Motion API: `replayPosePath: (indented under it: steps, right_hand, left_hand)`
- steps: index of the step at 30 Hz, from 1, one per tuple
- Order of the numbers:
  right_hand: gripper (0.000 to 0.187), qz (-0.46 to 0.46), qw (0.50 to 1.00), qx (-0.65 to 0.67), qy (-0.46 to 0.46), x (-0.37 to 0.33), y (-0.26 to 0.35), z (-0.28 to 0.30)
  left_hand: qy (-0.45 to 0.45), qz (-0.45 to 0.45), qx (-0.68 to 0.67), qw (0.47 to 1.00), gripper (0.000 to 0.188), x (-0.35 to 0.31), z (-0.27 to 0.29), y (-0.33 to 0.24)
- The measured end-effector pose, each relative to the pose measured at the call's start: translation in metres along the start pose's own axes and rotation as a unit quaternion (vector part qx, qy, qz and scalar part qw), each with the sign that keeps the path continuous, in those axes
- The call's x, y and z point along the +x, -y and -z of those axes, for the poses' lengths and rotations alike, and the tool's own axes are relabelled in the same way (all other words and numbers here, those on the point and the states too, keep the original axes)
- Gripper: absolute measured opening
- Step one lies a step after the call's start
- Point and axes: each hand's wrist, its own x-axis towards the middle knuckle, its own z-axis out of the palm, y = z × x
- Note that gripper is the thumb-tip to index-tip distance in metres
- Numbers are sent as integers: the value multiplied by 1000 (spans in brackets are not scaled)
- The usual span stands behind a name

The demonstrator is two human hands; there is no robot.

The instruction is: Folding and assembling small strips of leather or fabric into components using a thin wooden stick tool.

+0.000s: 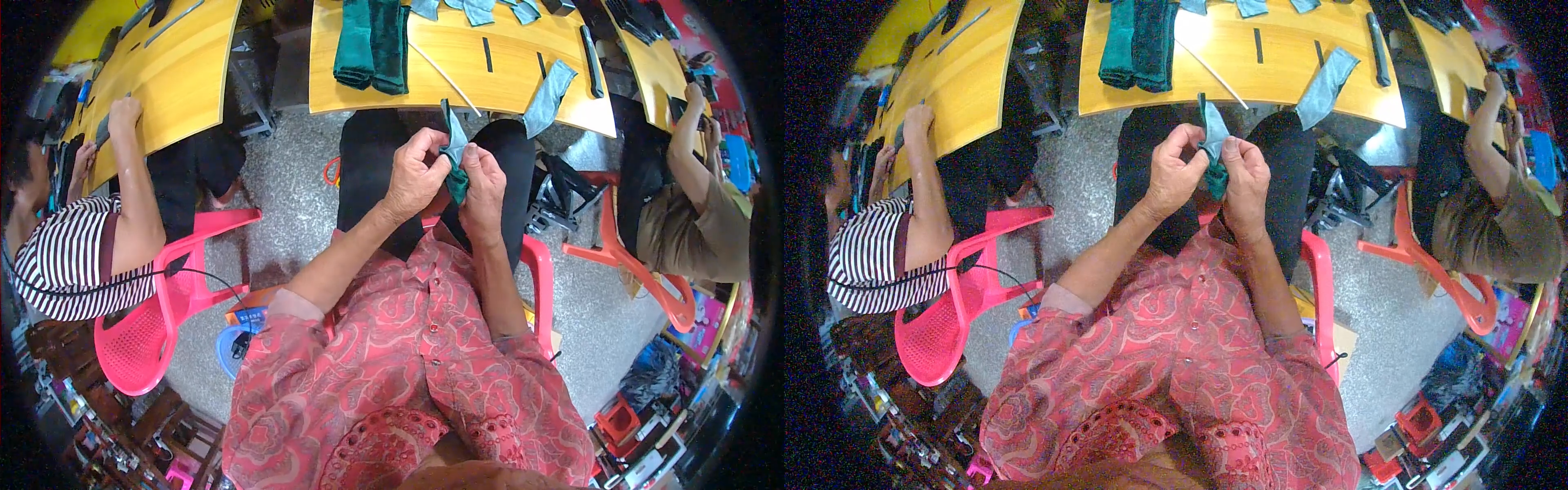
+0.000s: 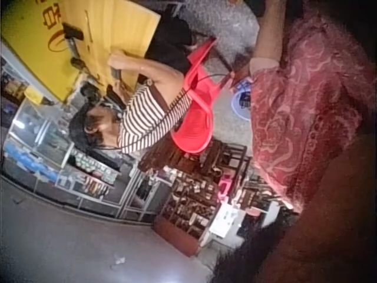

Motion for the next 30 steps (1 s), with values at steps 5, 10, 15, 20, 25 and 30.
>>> replayPosePath:
  steps: [5, 10, 15, 20, 25, 30]
  right_hand:
    - [14, -1, 998, 59, 27, 4, -2, 7]
    - [13, 33, 999, 19, 5, 2, -9, 7]
    - [17, 19, 999, -38, -9, -3, -11, 1]
    - [19, 36, 991, -126, -14, -10, 5, 0]
    - [16, -20, 995, -83, 42, -5, 13, 3]
    - [11, 110, 969, -219, 20, -6, -1, 4]
  left_hand:
    - [3, 1, -12, 1000, 16, -3, -4, 4]
    - [-32, 23, 20, 999, 15, -3, -5, 0]
    - [-53, 81, -64, 993, 17, -2, -5, 6]
    - [-45, 58, -34, 997, 16, -2, -3, 8]
    - [-51, 40, -12, 998, 18, -2, -3, 3]
    - [-36, -4, 51, 998, 22, 7, 2, 0]
